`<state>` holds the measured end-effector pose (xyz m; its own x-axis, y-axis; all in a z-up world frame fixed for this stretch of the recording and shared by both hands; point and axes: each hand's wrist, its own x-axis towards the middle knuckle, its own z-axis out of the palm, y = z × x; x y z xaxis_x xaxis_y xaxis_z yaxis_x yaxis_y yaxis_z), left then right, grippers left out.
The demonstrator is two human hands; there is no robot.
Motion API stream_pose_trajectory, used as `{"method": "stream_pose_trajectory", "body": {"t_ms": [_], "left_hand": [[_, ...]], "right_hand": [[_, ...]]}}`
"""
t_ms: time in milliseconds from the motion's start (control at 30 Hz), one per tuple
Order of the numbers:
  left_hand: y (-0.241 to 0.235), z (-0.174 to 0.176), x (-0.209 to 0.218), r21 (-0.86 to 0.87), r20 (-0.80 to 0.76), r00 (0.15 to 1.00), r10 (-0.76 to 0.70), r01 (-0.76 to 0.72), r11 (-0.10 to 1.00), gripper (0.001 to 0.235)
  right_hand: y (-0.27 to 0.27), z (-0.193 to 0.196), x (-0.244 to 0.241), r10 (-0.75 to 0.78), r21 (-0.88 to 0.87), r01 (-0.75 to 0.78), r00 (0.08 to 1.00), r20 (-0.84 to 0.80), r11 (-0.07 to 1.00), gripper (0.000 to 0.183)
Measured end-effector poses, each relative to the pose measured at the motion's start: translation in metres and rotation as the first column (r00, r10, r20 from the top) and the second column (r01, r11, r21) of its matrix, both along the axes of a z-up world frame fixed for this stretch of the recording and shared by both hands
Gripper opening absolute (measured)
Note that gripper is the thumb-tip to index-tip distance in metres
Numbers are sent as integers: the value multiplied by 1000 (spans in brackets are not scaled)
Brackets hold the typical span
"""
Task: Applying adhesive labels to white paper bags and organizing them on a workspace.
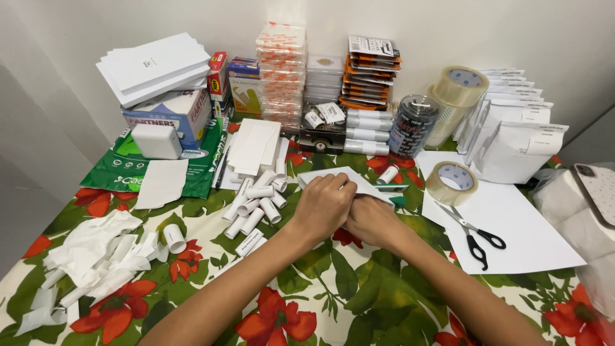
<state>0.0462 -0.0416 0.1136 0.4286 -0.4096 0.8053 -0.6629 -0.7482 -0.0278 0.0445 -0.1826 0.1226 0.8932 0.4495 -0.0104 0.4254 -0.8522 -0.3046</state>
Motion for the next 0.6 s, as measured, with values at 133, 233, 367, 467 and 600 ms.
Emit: {"method": "stream_pose_trajectory", "body": {"t_ms": [133, 233, 367, 467, 600], "left_hand": [[8, 10, -5, 5, 18, 999, 28, -28, 1000, 8], [10, 11, -10, 11, -1, 1000, 28, -28, 1000, 7], [9, -2, -18, 9, -134, 990, -37, 39, 999, 4], [8, -20, -36, 50, -253, 963, -89, 104, 993, 5], [4, -49, -64, 180, -322, 941, -102, 167, 969, 24]], "right_hand": [[7, 46, -39, 13, 4, -12, 1000, -19, 1000, 39], [2, 56, -58, 33, 45, -34, 999, 25, 998, 34], [-35, 19, -62, 31, 164, -71, 971, 237, 984, 22], [-65, 0, -65, -88, 206, 51, 981, 172, 977, 17], [-83, -12, -67, -335, 224, 379, 919, -209, 898, 33]]}}
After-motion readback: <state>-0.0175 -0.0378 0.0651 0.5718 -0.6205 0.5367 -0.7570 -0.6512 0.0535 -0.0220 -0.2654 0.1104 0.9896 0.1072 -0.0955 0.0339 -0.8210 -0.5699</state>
